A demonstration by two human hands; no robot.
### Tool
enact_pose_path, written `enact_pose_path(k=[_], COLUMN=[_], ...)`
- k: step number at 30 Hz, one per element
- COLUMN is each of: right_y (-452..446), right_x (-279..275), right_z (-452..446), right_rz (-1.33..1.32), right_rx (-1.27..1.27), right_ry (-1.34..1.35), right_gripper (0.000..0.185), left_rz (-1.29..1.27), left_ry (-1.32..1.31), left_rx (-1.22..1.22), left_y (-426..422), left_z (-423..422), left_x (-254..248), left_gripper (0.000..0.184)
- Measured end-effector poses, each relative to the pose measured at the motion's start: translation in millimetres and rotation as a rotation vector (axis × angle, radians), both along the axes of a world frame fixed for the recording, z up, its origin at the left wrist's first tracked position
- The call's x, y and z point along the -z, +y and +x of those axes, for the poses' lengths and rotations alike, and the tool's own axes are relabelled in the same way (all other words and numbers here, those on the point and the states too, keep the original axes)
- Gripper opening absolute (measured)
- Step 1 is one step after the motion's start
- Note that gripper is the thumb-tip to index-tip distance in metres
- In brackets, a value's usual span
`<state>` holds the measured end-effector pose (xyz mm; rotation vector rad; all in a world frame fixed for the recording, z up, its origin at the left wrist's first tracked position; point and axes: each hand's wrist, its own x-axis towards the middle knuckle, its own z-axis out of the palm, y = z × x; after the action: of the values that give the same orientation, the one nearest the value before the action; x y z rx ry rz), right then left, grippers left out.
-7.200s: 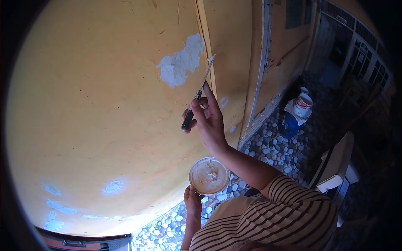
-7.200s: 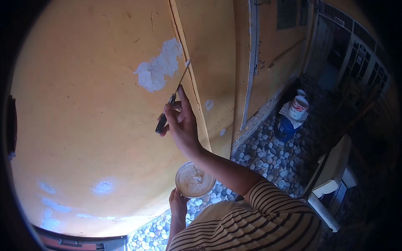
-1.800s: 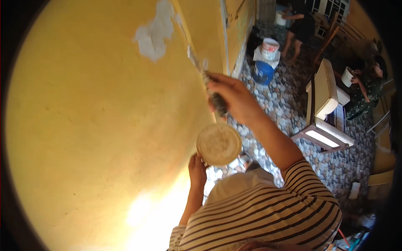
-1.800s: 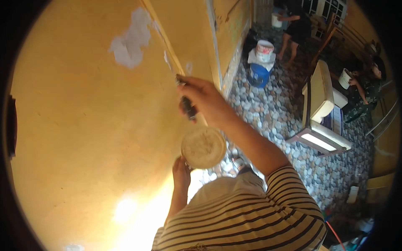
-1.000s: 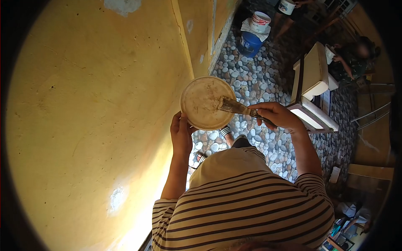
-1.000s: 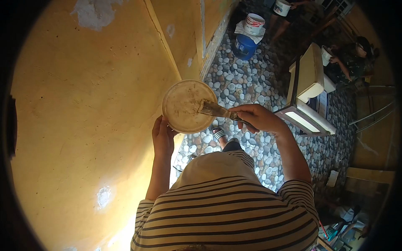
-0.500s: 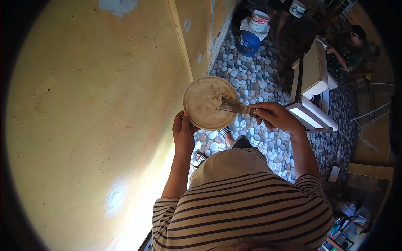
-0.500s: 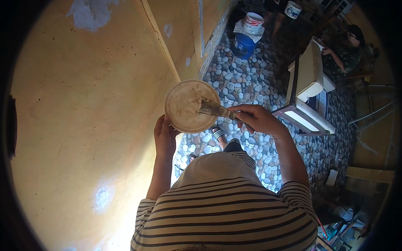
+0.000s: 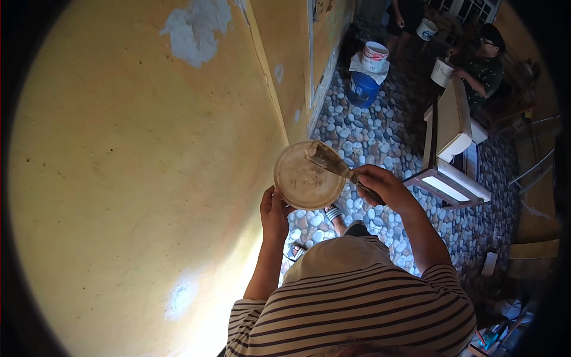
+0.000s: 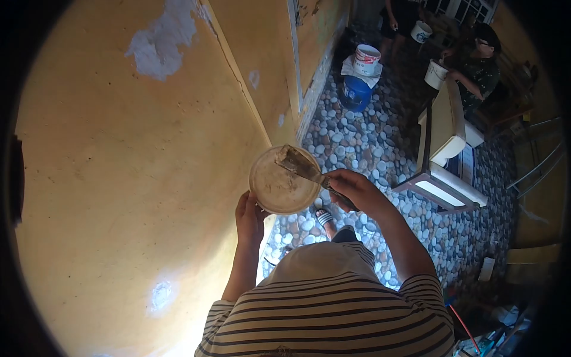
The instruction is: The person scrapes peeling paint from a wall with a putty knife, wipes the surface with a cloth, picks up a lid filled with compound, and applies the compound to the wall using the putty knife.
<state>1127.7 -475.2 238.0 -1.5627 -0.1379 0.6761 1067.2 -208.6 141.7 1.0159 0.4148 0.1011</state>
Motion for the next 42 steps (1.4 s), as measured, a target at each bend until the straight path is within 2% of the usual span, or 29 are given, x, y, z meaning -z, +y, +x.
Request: enact_pose_path(k=[2,4,6,12,14,24,42], right_y=[19,36,60,114,132,171,209], right_x=[-4,-12,-27,-69,-76,-105,-128], right_z=[4,12,19,45,54,77,72], right_rz=[0.252,0.348,0.559,0.696,0.743,0.595,0.445], right_rx=[0.097,0.067,0.166,0.142,0.142,0.228,0.335], right_ry=[0.034,0.052,0.093,-0.028,-0.156,-0.370,-0.482], right_gripper=[0.028,0.028,0.030,0.035,0.035,0.032,0.040], left_rz=[0.014,-0.005,0.005,0.009,0.007,-0.018,-0.068], left_ry=[-0.008,-0.001,0.010,0.019,0.015,0.090,0.073], left_rx=[-0.007,-0.008,-0.015,-0.027,-0.034,-0.073,-0.046], left_y=[1,3,3,8,7,8,19], left_z=[-1,-3,-5,-20,-25,-44,-46], left_x=[2,5,4,12,13,16,25], left_gripper=[0.032,0.032,0.032,0.031,0.030,0.030,0.029])
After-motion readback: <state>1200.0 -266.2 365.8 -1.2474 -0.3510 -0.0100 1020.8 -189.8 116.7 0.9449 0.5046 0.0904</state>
